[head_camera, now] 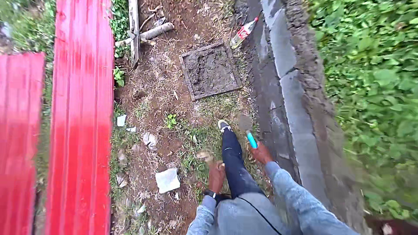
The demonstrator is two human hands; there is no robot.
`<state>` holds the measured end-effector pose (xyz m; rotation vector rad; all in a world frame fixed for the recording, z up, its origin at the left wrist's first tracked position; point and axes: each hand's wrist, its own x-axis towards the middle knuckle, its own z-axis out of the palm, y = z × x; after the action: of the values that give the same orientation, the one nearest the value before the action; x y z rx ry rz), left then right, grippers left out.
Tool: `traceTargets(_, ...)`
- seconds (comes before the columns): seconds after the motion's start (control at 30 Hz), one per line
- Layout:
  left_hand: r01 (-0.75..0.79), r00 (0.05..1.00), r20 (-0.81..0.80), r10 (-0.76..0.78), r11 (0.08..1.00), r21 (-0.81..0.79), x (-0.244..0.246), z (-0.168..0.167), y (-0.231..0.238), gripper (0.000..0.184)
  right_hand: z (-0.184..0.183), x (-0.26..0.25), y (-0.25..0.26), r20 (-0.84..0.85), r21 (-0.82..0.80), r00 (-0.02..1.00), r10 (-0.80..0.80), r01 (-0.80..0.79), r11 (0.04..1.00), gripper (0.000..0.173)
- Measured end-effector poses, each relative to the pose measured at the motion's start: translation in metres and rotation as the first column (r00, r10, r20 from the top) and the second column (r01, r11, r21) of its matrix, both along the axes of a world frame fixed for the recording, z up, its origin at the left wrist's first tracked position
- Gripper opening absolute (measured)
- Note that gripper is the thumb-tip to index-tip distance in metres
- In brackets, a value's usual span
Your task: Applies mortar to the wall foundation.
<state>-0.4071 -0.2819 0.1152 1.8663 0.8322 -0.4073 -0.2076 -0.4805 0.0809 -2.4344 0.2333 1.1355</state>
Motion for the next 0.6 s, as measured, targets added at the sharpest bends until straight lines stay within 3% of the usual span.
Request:
traceTargets(0.1, -0.029, 0.999, -0.012, 0.03, 0.997, 0.076, 0.115, -0.045, 0.007, 0.039, -0.074, 0.129, 0.072, -0.037, -0.006, 0.999, 0.02, -0.02, 1.0, 0.056)
traceTargets(0.23, -0.084, 0.984, -0.135, 0.113, 0.975, 0.206, 0.227, -0.092, 0.013, 0.049, -0.161, 0.284, 0.154, -0.062, -0.026, 0.998, 0.027, -0.029, 0.999, 0.054)
traceTargets(0.4, -0.081, 0.939, -0.306, 0.158, 0.965, 0.251, 0.295, -0.121, 0.03, 0.066, -0.291, 0.429, 0.221, 0.083, -0.031, 0.996, 0.014, -0.011, 0.999, 0.063)
traceTargets(0.47, -0.13, 0.943, -0.27, 0.196, 0.961, 0.244, 0.315, -0.122, 0.035, 0.064, -0.325, 0.484, 0.245, 0.153, -0.056, 0.988, 0.035, -0.027, 0.998, 0.066)
traceTargets(0.6, -0.197, 0.901, -0.35, 0.255, 0.961, 0.193, 0.356, -0.128, 0.053, 0.059, -0.386, 0.581, 0.288, 0.227, -0.112, 0.969, 0.099, -0.075, 0.991, 0.08)
